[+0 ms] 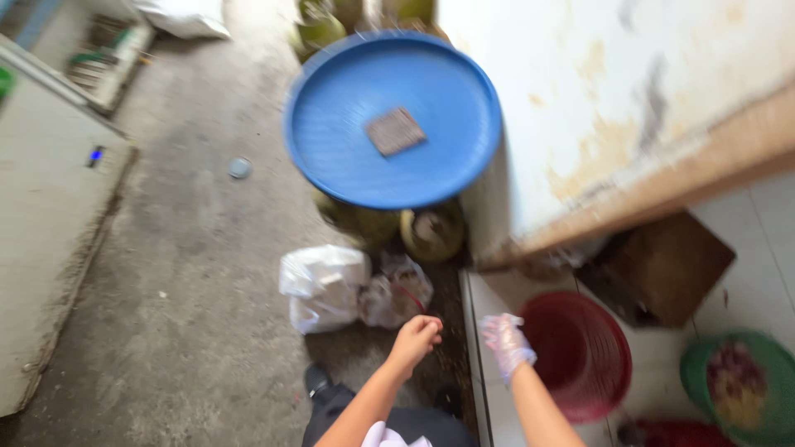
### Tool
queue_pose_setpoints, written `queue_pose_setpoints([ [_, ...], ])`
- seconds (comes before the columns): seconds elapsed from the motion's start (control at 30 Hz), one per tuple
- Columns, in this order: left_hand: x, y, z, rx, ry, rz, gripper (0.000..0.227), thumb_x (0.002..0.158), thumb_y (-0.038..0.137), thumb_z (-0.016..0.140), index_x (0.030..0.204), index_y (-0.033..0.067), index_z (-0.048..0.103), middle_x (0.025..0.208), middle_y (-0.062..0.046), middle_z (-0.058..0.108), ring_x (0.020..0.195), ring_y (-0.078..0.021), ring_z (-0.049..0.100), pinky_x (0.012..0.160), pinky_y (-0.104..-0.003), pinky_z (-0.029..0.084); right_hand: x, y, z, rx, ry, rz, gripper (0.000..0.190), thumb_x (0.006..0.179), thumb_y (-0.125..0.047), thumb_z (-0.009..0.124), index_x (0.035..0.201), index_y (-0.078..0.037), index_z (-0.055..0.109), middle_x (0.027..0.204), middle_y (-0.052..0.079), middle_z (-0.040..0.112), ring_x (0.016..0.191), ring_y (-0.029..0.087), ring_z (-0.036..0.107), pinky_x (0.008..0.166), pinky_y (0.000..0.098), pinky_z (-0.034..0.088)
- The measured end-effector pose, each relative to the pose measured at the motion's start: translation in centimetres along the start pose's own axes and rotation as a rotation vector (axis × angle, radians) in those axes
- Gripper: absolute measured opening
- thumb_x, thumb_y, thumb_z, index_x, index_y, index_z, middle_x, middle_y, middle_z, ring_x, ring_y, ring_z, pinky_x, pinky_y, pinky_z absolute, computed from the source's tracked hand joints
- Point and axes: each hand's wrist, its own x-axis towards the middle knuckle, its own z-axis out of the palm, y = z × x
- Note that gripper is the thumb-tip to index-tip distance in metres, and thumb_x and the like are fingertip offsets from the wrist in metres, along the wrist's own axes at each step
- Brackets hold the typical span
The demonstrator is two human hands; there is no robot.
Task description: The person sits on the floor and uses a knife to cut white rectangular food blocks from plastic bags into smaller pieces, placing them into a red basket and onto a blue tray.
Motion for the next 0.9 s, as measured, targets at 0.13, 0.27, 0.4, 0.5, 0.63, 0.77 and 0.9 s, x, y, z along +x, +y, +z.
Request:
queue_pose_setpoints([
  [0.13, -4.4, 5.6, -6.7, -0.043, -0.025, 0.172, 0.023, 0.095, 0.019, 0.07, 0.114, 0.0055, 0.071, 0.101, -0.006, 0.074, 0.087, -0.0123, 0.068, 0.075, -0.026, 0.055, 1.0, -5.5, 14.8, 0.359, -0.138, -0.176, 0.061, 0.106, -0.054, 0.029, 0.149, -0.014, 0.047, 0.151, 0.003, 0.05, 0.137, 0.02, 0.047, 0.11, 0.0402, 0.033],
  [0.27, -11.6, 12.9, -17.1, 0.16, -0.112, 0.427, 0.038, 0.084, 0.018, 0.086, 0.114, 0.0039, 0.067, 0.108, -0.004, 0.069, 0.095, -0.0139, 0.066, 0.081, -0.029, 0.056, 2.8, -9.9, 31.9, 0.51, -0.343, -0.295, 0.065, 0.108, -0.055, 0.026, 0.155, -0.012, 0.04, 0.157, 0.005, 0.046, 0.145, 0.021, 0.042, 0.118, 0.04, 0.026],
  [0.4, -18.7, 21.0, -28.1, 0.486, 0.054, 0.53, 0.042, 0.073, 0.017, 0.091, 0.106, 0.0038, 0.067, 0.102, -0.005, 0.071, 0.09, -0.0185, 0.068, 0.076, -0.032, 0.055, 3.4, -12.6, 47.2, 0.671, -0.609, -0.364, 0.067, 0.109, -0.054, 0.026, 0.159, -0.011, 0.033, 0.161, 0.009, 0.042, 0.151, 0.026, 0.034, 0.125, 0.0403, 0.02],
  [0.5, -21.9, 26.1, -34.3, 0.503, 0.194, 0.631, 0.033, 0.073, 0.015, 0.09, 0.096, 0.0037, 0.07, 0.092, -0.007, 0.072, 0.081, -0.0207, 0.068, 0.073, -0.034, 0.054, 3.8, -14.8, 57.4, 0.665, -0.713, -0.244, 0.077, 0.103, -0.066, 0.024, 0.156, -0.012, 0.04, 0.16, 0.006, 0.046, 0.146, 0.026, 0.041, 0.118, 0.04, 0.027],
  [0.63, -23.0, 30.4, -40.5, 0.536, 0.31, 0.733, 0.022, 0.077, 0.014, 0.088, 0.086, 0.0035, 0.07, 0.085, -0.008, 0.068, 0.076, -0.0224, 0.067, 0.071, -0.035, 0.053, 4.7, -17.8, 64.5, 0.672, -0.731, -0.151, 0.063, 0.1, -0.068, 0.031, 0.141, -0.024, 0.05, 0.139, 0.01, 0.062, 0.115, 0.029, 0.061, 0.091, 0.041, 0.044],
  [0.77, -20.4, 33.7, -45.6, 0.467, 0.334, 0.842, 0.017, 0.085, 0.01, 0.081, 0.092, 0.0028, 0.068, 0.09, -0.008, 0.067, 0.077, -0.0224, 0.065, 0.07, -0.034, 0.055, 5.6, -21.6, 70.1, 0.599, -0.633, -0.301, 0.051, 0.108, -0.059, 0.039, 0.136, -0.019, 0.053, 0.122, 0.013, 0.066, 0.104, 0.028, 0.066, 0.087, 0.0404, 0.05],
  [0.9, -16.0, 38.2, -52.9, 0.643, 0.285, 0.907, 0.012, 0.09, 0.006, 0.077, 0.091, 0.001, 0.066, 0.087, -0.011, 0.066, 0.077, -0.0253, 0.063, 0.071, -0.037, 0.052, 8.4, -27.3, 76.4, 0.664, -0.584, -0.332, 0.045, 0.106, -0.052, 0.044, 0.131, -0.016, 0.052, 0.126, 0.011, 0.066, 0.111, 0.028, 0.066, 0.099, 0.0418, 0.05],
])
